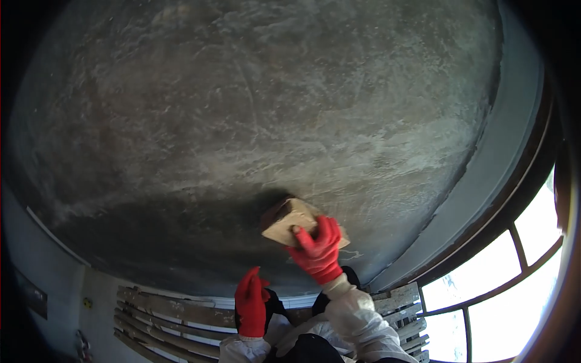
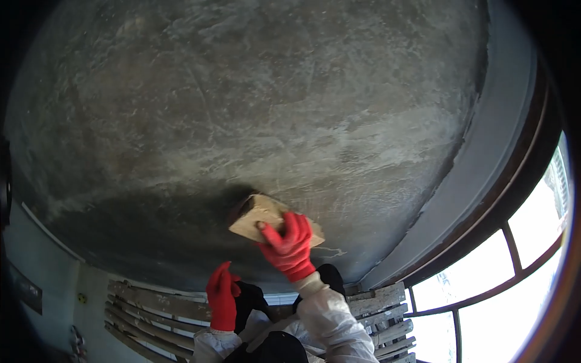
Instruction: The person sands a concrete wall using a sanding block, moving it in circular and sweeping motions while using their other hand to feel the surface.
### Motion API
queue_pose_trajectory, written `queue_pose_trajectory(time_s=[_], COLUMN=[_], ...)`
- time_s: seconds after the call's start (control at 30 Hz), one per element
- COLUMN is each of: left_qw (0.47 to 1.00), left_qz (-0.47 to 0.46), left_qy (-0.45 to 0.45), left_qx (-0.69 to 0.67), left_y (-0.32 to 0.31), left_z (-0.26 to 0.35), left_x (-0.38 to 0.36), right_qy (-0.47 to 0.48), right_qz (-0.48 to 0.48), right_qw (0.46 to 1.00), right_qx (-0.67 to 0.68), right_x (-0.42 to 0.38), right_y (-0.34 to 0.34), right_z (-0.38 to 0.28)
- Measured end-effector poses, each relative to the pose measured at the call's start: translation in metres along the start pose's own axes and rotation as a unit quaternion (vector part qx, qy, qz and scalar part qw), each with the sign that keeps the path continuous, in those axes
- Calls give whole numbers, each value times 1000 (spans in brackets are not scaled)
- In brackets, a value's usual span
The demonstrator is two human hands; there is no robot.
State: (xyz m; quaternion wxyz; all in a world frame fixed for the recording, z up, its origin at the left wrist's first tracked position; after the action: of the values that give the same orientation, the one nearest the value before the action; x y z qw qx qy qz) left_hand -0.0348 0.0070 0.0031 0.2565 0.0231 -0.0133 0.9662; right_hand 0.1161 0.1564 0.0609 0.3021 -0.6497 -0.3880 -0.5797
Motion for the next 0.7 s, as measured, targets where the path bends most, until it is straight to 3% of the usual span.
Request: queue_pose_trajectory(time_s=[0.07, 0.13, 0.17, 0.2, 0.23, 0.27, 0.37, 0.4, 0.47, 0.53, 0.6, 0.63, 0.7], left_qw=[1000, 998, 998, 996, 994, 993, 993, 990, 985, 985, 988, 990, 990], left_qz=[7, 38, 42, 63, 83, 82, 87, 82, 81, 58, 50, 39, 47], left_qy=[21, 38, 40, 54, 69, 76, 63, 100, 141, 152, 141, 129, 125], left_qx=[3, -17, -20, -23, -26, -28, -54, -54, -53, -50, -42, -32, -37], left_y=[14, 38, 47, 59, 67, 69, 62, 57, 52, 42, 39, 38, 46], left_z=[-11, -26, -34, -44, -53, -60, -75, -85, -103, -117, -118, -115, -103], left_x=[0, 2, 4, 8, 11, 12, 10, 8, 2, -3, -9, -9, -9], right_qy=[-61, -137, -148, -250, -412, -555, -598, -594, -451, -158, -100, -100, 70], right_qz=[32, 144, 148, 201, 269, 321, 309, 303, 238, 171, 46, 49, -26], right_qw=[997, 975, 956, 934, 870, 763, 735, 740, 859, 959, 993, 993, 997], right_qx=[-24, -98, -205, -155, -33, 88, 83, 88, -43, -161, -36, -32, -20], right_x=[2, 7, -4, -9, 6, 17, 28, 28, 22, 13, 10, 10, 12], right_y=[21, 54, 68, 88, 108, 123, 133, 121, 86, 40, 5, 7, -4], right_z=[28, 87, 134, 185, 204, 208, 209, 204, 163, 81, 17, 15, -5])
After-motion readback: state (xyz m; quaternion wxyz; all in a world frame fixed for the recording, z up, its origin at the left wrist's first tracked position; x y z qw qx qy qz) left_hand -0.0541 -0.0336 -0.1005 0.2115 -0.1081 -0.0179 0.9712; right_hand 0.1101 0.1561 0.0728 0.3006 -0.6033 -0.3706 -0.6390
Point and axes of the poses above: each hand's wrist, its own x-axis towards the middle knuckle, its own y-axis out of the back of the hand, z = x × y, the point moved 7 cm from there along x, towards the middle knuckle, and after that the axes turned 14 degrees about z, right-handed, at the moved point
